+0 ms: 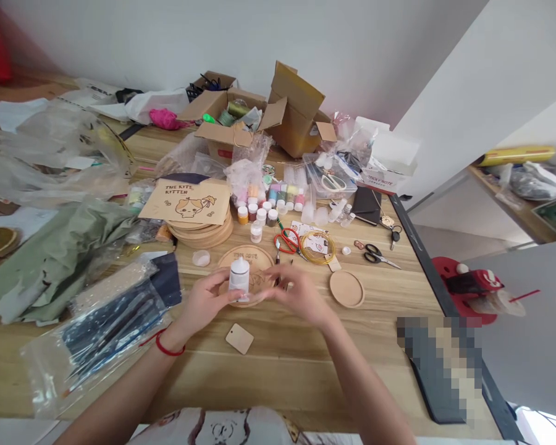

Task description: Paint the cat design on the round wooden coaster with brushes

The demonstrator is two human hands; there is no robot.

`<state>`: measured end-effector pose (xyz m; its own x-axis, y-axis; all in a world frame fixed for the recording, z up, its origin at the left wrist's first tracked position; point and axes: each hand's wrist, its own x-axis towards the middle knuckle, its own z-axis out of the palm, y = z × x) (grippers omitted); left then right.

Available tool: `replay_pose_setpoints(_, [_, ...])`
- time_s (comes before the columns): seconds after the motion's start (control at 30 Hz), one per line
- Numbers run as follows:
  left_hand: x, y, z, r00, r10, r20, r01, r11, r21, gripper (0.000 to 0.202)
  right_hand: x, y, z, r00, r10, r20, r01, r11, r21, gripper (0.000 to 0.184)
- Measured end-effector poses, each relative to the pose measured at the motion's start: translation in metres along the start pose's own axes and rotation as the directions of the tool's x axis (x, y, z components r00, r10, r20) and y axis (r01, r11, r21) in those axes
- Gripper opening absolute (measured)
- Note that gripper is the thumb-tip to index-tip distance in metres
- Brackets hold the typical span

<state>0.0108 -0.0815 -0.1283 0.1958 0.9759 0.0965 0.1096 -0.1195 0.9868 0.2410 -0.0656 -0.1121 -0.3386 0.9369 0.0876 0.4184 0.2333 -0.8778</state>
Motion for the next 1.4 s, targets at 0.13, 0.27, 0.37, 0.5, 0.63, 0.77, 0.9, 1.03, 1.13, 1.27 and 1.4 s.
replay_pose_setpoints(0.13, [-0.006, -0.001, 0.017, 0.999, 0.036, 0.03, -0.035, 0.999, -0.03, 0.029, -0.024, -0.011, 0.042, 0.995, 0.055, 0.08, -0.069, 0.981, 0.181, 0.024])
replay_pose_setpoints(0.27, [-0.009, -0.002, 0.024, 0.997, 0.021, 0.069, -0.021, 1.0, -0.001, 0.03, -0.034, 0.001, 0.058, 0.987, 0.162, 0.005, -0.158, 0.953, 0.259, 0.016])
replay_pose_setpoints(0.37, [-0.009, -0.003, 0.025, 0.995, 0.01, 0.101, -0.01, 1.0, 0.0, 0.031, -0.038, 0.003, 0.051, 0.988, 0.152, 0.021, -0.153, 0.959, 0.24, 0.02])
replay_pose_setpoints(0.5, [-0.007, -0.003, 0.025, 0.99, -0.091, 0.11, 0.111, 0.976, -0.189, 0.032, -0.026, 0.011, 0.008, 0.99, 0.141, -0.024, -0.135, 0.977, 0.165, 0.025])
replay_pose_setpoints(0.63, [-0.005, 0.001, 0.024, 0.97, -0.212, 0.117, 0.236, 0.934, -0.269, 0.039, 0.014, 0.043, -0.047, 0.878, 0.073, -0.473, -0.269, 0.893, -0.362, 0.029])
replay_pose_setpoints(0.77, [-0.003, 0.001, 0.02, 0.97, -0.22, 0.1, 0.238, 0.947, -0.217, 0.043, 0.052, 0.073, -0.065, 0.883, 0.086, -0.462, -0.33, 0.812, -0.481, 0.022])
replay_pose_setpoints(0.9, [-0.003, -0.002, 0.016, 0.975, -0.215, 0.06, 0.223, 0.958, -0.181, 0.041, 0.066, 0.084, -0.059, 0.897, 0.112, -0.428, -0.344, 0.784, -0.516, 0.017])
replay_pose_setpoints(1.03, [-0.003, -0.003, 0.013, 0.978, -0.203, 0.05, 0.208, 0.964, -0.166, 0.041, 0.064, 0.08, -0.062, 0.896, 0.108, -0.43, -0.332, 0.807, -0.489, 0.019])
replay_pose_setpoints(1.13, [-0.003, -0.005, 0.012, 0.987, -0.157, 0.032, 0.16, 0.982, -0.102, 0.042, 0.059, 0.07, -0.067, 0.884, 0.104, -0.456, -0.322, 0.842, -0.433, 0.027])
replay_pose_setpoints(1.27, [-0.003, -0.009, 0.012, 0.994, -0.102, 0.031, 0.103, 0.994, -0.027, 0.043, 0.057, 0.063, -0.073, 0.857, 0.092, -0.507, -0.329, 0.855, -0.402, 0.03])
replay_pose_setpoints(1.4, [-0.003, -0.009, 0.01, 0.996, -0.082, 0.02, 0.082, 0.996, 0.029, 0.042, 0.057, 0.068, -0.085, 0.824, 0.138, -0.55, -0.408, 0.818, -0.406, 0.027])
